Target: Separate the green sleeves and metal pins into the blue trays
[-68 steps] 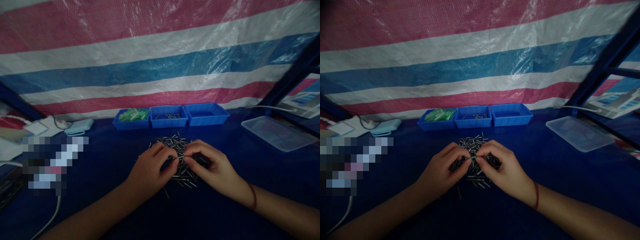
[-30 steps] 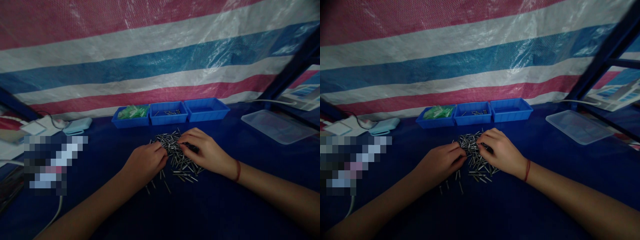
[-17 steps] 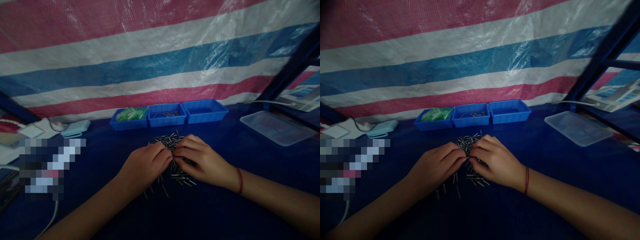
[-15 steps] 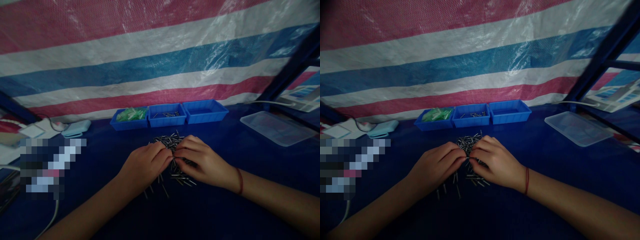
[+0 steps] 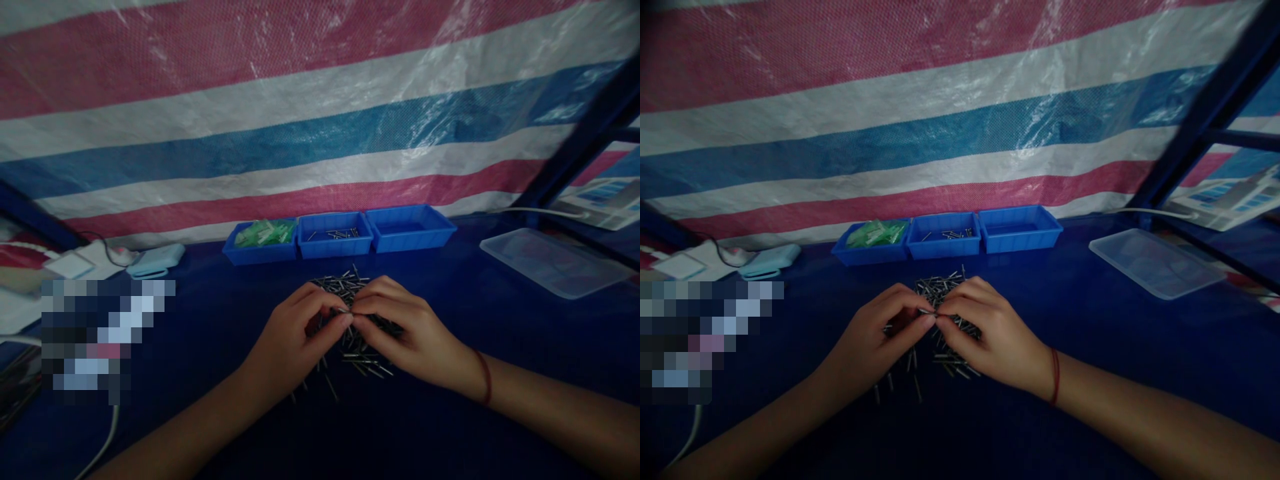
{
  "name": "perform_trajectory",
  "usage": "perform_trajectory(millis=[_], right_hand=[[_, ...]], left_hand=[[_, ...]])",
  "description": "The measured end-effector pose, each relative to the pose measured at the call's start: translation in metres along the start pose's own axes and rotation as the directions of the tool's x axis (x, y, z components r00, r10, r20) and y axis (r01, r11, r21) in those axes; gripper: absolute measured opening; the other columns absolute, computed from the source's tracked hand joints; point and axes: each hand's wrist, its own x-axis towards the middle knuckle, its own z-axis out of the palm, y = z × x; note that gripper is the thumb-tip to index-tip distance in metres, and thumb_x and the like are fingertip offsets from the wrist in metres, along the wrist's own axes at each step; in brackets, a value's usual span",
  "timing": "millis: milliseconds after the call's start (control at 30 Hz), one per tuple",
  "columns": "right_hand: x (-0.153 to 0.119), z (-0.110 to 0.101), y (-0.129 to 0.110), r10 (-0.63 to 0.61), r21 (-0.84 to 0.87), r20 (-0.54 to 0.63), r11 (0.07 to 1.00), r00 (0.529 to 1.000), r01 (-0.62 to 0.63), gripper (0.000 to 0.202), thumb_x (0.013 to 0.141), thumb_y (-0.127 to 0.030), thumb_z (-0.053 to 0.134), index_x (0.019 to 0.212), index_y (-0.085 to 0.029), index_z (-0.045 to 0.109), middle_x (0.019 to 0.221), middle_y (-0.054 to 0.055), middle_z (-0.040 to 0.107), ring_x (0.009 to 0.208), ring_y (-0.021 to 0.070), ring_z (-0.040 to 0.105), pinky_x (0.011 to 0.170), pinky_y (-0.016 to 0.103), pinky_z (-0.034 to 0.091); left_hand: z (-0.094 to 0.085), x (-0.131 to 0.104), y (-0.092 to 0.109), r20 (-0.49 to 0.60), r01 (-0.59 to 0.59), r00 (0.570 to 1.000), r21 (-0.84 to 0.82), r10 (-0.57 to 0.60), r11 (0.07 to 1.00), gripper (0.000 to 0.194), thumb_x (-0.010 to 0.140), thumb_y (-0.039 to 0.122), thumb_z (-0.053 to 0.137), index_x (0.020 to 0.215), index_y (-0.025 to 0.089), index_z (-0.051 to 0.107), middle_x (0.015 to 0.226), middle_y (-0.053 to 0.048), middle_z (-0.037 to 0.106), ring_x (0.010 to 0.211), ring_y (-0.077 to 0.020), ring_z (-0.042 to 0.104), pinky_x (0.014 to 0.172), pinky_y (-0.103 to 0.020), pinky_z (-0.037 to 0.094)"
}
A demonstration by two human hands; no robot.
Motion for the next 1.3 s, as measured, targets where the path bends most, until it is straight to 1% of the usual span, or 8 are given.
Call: perform_trajectory(millis=[233, 600, 767, 900, 1033, 1133, 1233, 1300], right_hand=[[0.001, 0.000, -0.002, 0.036, 0.064, 0.028, 0.997, 0.999, -0.038, 0.011, 0.086, -0.015, 0.050, 0.087, -0.017, 0.061, 0.080, 0.003, 0.061, 0.077, 0.0149, 0.055, 0.072, 0.033, 0.042], [0.001, 0.003, -0.005, 0.107, 0.091, -0.032, 0.990, 0.994, -0.104, 0.007, 0.085, -0.017, 0.053, 0.086, -0.020, 0.060, 0.079, 0.002, 0.062, 0.077, 0.0150, 0.056, 0.073, 0.033, 0.044], [0.000, 0.003, -0.004, 0.126, 0.089, -0.125, 0.989, 0.984, -0.115, 0.005, 0.082, -0.017, 0.057, 0.085, -0.020, 0.060, 0.078, 0.001, 0.062, 0.076, 0.0148, 0.058, 0.069, 0.030, 0.047], [-0.001, 0.003, -0.002, 0.118, 0.081, -0.189, 0.991, 0.975, -0.105, 0.007, 0.080, -0.015, 0.060, 0.084, -0.020, 0.059, 0.079, 0.000, 0.062, 0.076, 0.0138, 0.058, 0.069, 0.029, 0.047], [-0.002, 0.002, -0.005, 0.063, 0.073, -0.212, 0.996, 0.975, -0.049, 0.010, 0.079, -0.014, 0.062, 0.086, -0.020, 0.059, 0.080, 0.001, 0.061, 0.077, 0.0139, 0.058, 0.068, 0.029, 0.047], [-0.002, 0.001, -0.008, -0.006, 0.042, -0.182, 0.999, 0.983, 0.014, 0.009, 0.078, -0.016, 0.063, 0.084, -0.019, 0.057, 0.078, 0.001, 0.061, 0.075, 0.0144, 0.056, 0.066, 0.030, 0.046], [-0.002, -0.002, -0.009, -0.059, -0.047, -0.122, 0.997, 0.991, 0.054, 0.009, 0.080, -0.019, 0.060, 0.075, -0.020, 0.053, 0.070, 0.000, 0.058, 0.069, 0.0140, 0.053, 0.064, 0.031, 0.043], [0.000, -0.006, -0.007, -0.104, -0.149, -0.080, 0.985, 0.991, 0.092, 0.013, 0.082, -0.020, 0.058, 0.070, -0.020, 0.051, 0.065, -0.001, 0.056, 0.067, 0.0143, 0.052, 0.064, 0.032, 0.041]], left_hand=[[-0.001, 0.000, 0.003, -0.021, 0.013, 1.000, -0.043, -0.014, 0.999, 0.008, 0.086, 0.021, 0.053, 0.091, 0.021, 0.059, 0.072, 0.003, 0.050, 0.060, -0.0088, 0.048, 0.054, -0.021, 0.038], [-0.001, -0.001, 0.003, -0.067, -0.001, 0.998, -0.029, -0.001, 1.000, 0.009, 0.087, 0.023, 0.054, 0.092, 0.024, 0.061, 0.075, 0.003, 0.050, 0.060, -0.0086, 0.048, 0.054, -0.021, 0.040], [0.000, -0.002, 0.001, -0.126, -0.049, 0.991, 0.033, 0.053, 0.998, 0.011, 0.086, 0.022, 0.055, 0.094, 0.023, 0.061, 0.076, 0.002, 0.051, 0.059, -0.0085, 0.047, 0.052, -0.020, 0.040], [0.001, -0.003, -0.001, -0.138, -0.075, 0.987, 0.086, 0.086, 0.993, 0.012, 0.086, 0.020, 0.055, 0.095, 0.023, 0.061, 0.077, 0.001, 0.051, 0.060, -0.0087, 0.048, 0.054, -0.020, 0.042], [0.002, -0.003, -0.004, -0.100, -0.075, 0.991, 0.084, 0.084, 0.994, 0.011, 0.087, 0.019, 0.055, 0.095, 0.023, 0.061, 0.077, 0.001, 0.051, 0.063, -0.0091, 0.050, 0.058, -0.021, 0.044], [0.003, -0.002, -0.006, -0.030, -0.109, 0.993, 0.057, 0.111, 0.992, 0.013, 0.088, 0.018, 0.052, 0.096, 0.022, 0.061, 0.083, 0.000, 0.054, 0.069, -0.0108, 0.054, 0.062, -0.024, 0.046], [0.003, -0.001, -0.005, 0.043, -0.159, 0.987, 0.029, 0.158, 0.987, 0.016, 0.090, 0.017, 0.048, 0.097, 0.020, 0.061, 0.087, -0.003, 0.055, 0.078, -0.0128, 0.056, 0.069, -0.026, 0.046], [0.001, -0.001, -0.003, 0.051, -0.162, 0.986, 0.028, 0.160, 0.986, 0.016, 0.090, 0.017, 0.046, 0.096, 0.020, 0.061, 0.088, -0.003, 0.056, 0.080, -0.0133, 0.056, 0.071, -0.027, 0.046]])
